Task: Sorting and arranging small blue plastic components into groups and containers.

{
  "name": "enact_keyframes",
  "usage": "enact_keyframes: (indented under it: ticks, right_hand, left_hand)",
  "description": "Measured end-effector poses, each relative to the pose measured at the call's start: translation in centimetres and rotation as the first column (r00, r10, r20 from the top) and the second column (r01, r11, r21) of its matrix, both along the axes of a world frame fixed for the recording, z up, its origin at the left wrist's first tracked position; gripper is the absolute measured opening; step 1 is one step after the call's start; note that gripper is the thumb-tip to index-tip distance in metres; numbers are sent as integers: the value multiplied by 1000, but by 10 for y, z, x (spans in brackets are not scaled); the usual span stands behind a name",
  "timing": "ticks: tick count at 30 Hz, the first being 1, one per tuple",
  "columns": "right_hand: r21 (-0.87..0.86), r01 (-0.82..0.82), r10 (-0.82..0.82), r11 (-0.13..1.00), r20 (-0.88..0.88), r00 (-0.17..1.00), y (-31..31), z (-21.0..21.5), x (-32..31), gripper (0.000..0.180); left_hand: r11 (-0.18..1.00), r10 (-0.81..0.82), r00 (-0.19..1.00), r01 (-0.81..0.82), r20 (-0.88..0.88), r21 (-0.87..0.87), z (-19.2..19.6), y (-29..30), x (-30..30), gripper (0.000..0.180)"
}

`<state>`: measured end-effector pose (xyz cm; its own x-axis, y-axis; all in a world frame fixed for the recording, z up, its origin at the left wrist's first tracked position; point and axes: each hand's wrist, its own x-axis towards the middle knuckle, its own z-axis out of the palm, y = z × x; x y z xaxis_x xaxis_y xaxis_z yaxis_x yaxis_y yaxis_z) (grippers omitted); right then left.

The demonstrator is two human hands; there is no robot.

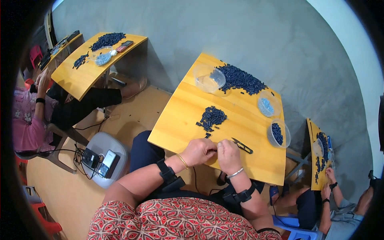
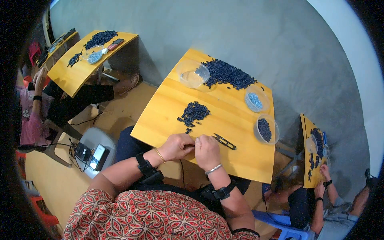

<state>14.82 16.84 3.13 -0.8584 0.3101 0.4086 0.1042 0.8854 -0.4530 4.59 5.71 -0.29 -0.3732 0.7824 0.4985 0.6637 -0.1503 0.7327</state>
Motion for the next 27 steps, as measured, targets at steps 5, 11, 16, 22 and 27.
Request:
enact_keyframes:
  ticks: [5, 11, 16, 22, 27]
  right_hand:
    - [138, 53, -50, 989, -25, 998, 2, -22, -3, 15]
    - [174, 105, -97, 979, -54, 994, 0, -24, -3, 15]
    - [-151, -1, -16, 989, -110, 994, -2, -24, 5, 6]
    - [12, -176, 174, 984, -212, 962, -18, 11, 19, 24]
    - [130, -222, 232, 966, -75, 970, 1, 23, 29, 26]
  left_hand:
    - [999, 38, 990, -38, -137, 2, -4, 8, 1, 6]
    - [1000, 12, 987, -10, -158, 9, 3, 7, 1, 8]
    - [998, 10, 989, 0, -149, 64, 1, 1, 2, 11]
    - [991, -21, 759, 103, 651, -87, 0, -4, 7, 17]
    - [948, -241, 405, 294, 882, 124, 19, -6, 11, 19]
